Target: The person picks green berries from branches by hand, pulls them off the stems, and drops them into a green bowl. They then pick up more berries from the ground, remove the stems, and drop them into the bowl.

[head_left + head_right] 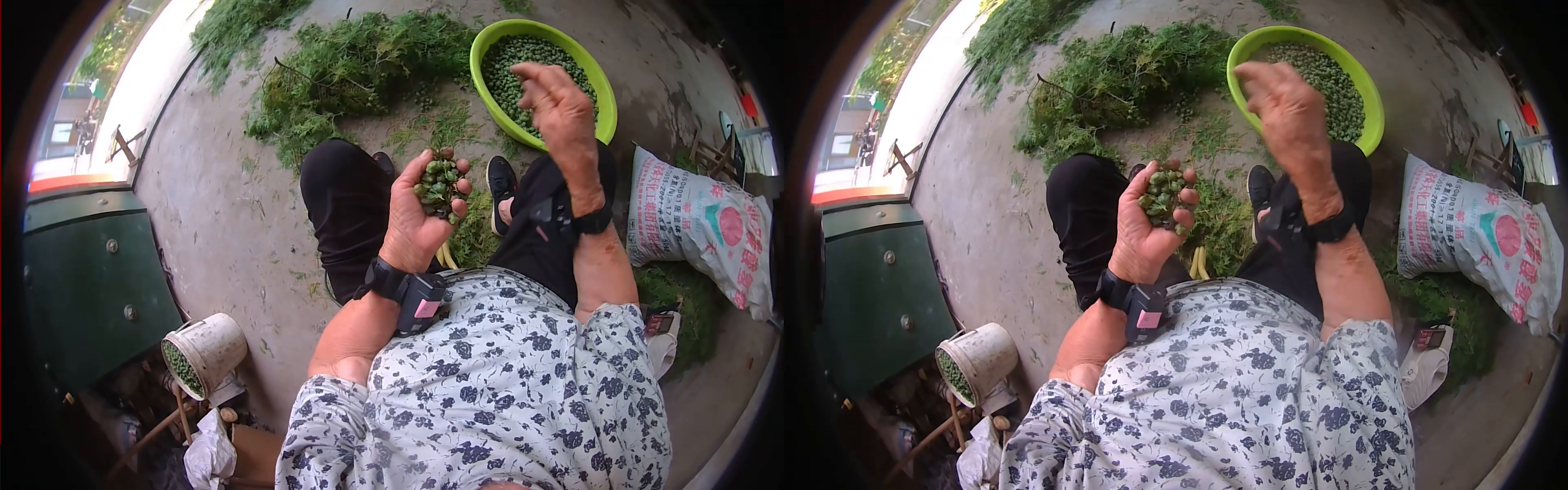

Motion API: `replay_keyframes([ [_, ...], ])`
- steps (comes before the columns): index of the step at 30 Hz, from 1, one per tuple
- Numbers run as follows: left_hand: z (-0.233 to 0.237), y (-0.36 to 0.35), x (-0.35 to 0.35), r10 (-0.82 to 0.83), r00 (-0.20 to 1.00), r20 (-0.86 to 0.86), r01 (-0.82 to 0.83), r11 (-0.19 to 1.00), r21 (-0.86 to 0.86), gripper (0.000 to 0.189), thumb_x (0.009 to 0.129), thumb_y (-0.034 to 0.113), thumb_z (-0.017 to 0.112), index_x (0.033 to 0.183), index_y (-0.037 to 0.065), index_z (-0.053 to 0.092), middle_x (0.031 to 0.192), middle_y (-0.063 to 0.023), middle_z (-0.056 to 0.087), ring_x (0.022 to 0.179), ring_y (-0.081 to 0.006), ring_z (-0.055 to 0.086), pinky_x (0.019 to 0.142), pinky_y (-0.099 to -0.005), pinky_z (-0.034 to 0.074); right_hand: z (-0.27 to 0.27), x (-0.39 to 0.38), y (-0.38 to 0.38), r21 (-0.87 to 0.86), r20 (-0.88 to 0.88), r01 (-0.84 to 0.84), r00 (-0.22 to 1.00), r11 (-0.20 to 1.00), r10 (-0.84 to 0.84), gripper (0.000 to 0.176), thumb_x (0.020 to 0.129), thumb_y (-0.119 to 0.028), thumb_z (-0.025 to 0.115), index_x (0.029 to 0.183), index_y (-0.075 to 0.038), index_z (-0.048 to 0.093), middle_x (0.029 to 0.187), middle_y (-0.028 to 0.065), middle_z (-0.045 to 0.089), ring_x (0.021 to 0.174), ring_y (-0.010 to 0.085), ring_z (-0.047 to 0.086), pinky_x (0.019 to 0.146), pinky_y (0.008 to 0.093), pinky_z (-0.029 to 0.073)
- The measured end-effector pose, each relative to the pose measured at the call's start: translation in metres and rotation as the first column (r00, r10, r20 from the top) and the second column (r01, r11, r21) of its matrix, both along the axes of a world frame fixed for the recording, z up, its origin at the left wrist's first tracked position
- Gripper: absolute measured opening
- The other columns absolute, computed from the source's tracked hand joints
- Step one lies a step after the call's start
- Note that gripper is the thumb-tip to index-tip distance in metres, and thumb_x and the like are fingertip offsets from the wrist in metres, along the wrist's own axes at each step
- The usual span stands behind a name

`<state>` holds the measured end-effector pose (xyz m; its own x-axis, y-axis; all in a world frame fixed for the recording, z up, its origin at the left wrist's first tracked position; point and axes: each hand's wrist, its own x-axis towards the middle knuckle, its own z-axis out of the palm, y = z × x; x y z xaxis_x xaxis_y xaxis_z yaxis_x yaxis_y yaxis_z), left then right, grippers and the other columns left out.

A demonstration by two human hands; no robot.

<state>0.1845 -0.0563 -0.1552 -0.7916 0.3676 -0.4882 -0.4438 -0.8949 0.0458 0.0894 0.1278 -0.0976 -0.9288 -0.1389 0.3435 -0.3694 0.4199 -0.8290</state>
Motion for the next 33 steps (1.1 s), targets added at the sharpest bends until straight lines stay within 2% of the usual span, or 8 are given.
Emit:
replay_keyframes([
  [1, 0.001, 0.001, 0.000, -0.003, 1.000, 0.009, 0.003, 1.000, -0.016, 0.022, 0.092, 0.029, 0.052, 0.101, 0.009, 0.057, 0.095, -0.0097, 0.060, 0.074, -0.0210, 0.057, 0.049, -0.0269, 0.047, -0.008, 0.004, -0.010, 0.134, -0.274, -0.125, 0.949, 0.983, 0.157, 0.017, 0.082, -0.002, 0.062, 0.098, -0.006, 0.066, 0.089, 0.0081, 0.059, 0.078, 0.0187, 0.060, 0.066, 0.0293, 0.049],
  [6, 0.007, 0.003, 0.000, 0.003, 0.999, 0.046, 0.001, 0.997, -0.083, 0.021, 0.091, 0.031, 0.051, 0.097, 0.012, 0.058, 0.081, -0.0040, 0.063, 0.068, -0.0199, 0.061, 0.047, -0.0278, 0.045, -0.010, 0.046, -0.043, 0.010, 0.122, -0.418, 0.902, 0.908, 0.414, 0.013, 0.076, -0.007, 0.068, 0.089, -0.004, 0.067, 0.082, 0.0075, 0.054, 0.075, 0.0220, 0.058, 0.066, 0.0321, 0.047],
  [10, 0.005, 0.005, 0.000, 0.041, 0.994, 0.100, -0.029, 0.993, -0.117, 0.021, 0.091, 0.031, 0.052, 0.096, 0.012, 0.059, 0.078, -0.0031, 0.063, 0.066, -0.0189, 0.062, 0.047, -0.0278, 0.045, -0.015, 0.043, -0.045, 0.122, 0.045, -0.452, 0.892, 0.884, 0.450, 0.011, 0.078, -0.007, 0.066, 0.088, -0.001, 0.065, 0.081, 0.0090, 0.055, 0.073, 0.0215, 0.058, 0.064, 0.0314, 0.048],
  [17, 0.004, 0.005, -0.001, -0.010, 1.000, 0.003, 0.010, 0.989, -0.145, 0.020, 0.091, 0.030, 0.053, 0.095, 0.012, 0.058, 0.079, -0.0029, 0.063, 0.066, -0.0161, 0.061, 0.047, -0.0265, 0.045, -0.007, 0.046, -0.042, -0.246, 0.382, -0.315, 0.838, 0.917, 0.390, 0.011, 0.078, -0.006, 0.067, 0.087, -0.001, 0.065, 0.083, 0.0098, 0.057, 0.071, 0.0204, 0.059, 0.061, 0.0304, 0.047],
  [24, 0.002, 0.006, -0.001, 0.052, 0.995, 0.080, -0.039, 0.987, -0.159, 0.019, 0.091, 0.029, 0.054, 0.095, 0.011, 0.058, 0.080, -0.0030, 0.062, 0.067, -0.0166, 0.061, 0.047, -0.0269, 0.045, -0.009, 0.051, -0.047, 0.059, 0.133, -0.366, 0.925, 0.929, 0.356, 0.013, 0.077, -0.007, 0.069, 0.087, -0.002, 0.063, 0.082, 0.0067, 0.056, 0.074, 0.0189, 0.059, 0.064, 0.0299, 0.048],
  [27, 0.001, 0.003, 0.001, 0.064, 0.996, 0.063, -0.055, 0.988, -0.142, 0.019, 0.090, 0.026, 0.056, 0.093, 0.007, 0.059, 0.080, -0.0052, 0.062, 0.068, -0.0193, 0.061, 0.047, -0.0287, 0.047, 0.000, 0.049, -0.042, -0.405, 0.562, -0.169, 0.729, 0.898, 0.391, 0.011, 0.081, -0.007, 0.066, 0.089, -0.002, 0.062, 0.082, 0.0038, 0.056, 0.077, 0.0121, 0.059, 0.064, 0.0266, 0.048],
  [30, -0.006, 0.001, -0.003, 0.094, 0.994, 0.059, -0.085, 0.987, -0.134, 0.019, 0.090, 0.026, 0.056, 0.093, 0.008, 0.059, 0.080, -0.0045, 0.061, 0.069, -0.0178, 0.060, 0.053, -0.0293, 0.049, -0.002, 0.051, -0.040, -0.466, 0.513, -0.228, 0.717, 0.855, 0.471, 0.009, 0.084, -0.007, 0.063, 0.092, -0.002, 0.061, 0.086, 0.0012, 0.055, 0.080, 0.0069, 0.057, 0.065, 0.0237, 0.048],
  [33, -0.007, 0.007, -0.008, 0.157, 0.983, 0.095, -0.142, 0.978, -0.150, 0.015, 0.091, 0.026, 0.056, 0.092, 0.011, 0.057, 0.080, -0.0016, 0.059, 0.070, -0.0135, 0.058, 0.056, -0.0277, 0.047, -0.012, 0.060, -0.050, 0.048, 0.153, -0.418, 0.900, 0.907, 0.407, 0.015, 0.080, -0.007, 0.065, 0.094, -0.003, 0.062, 0.087, 0.0050, 0.055, 0.076, 0.0166, 0.058, 0.065, 0.0281, 0.048],
])
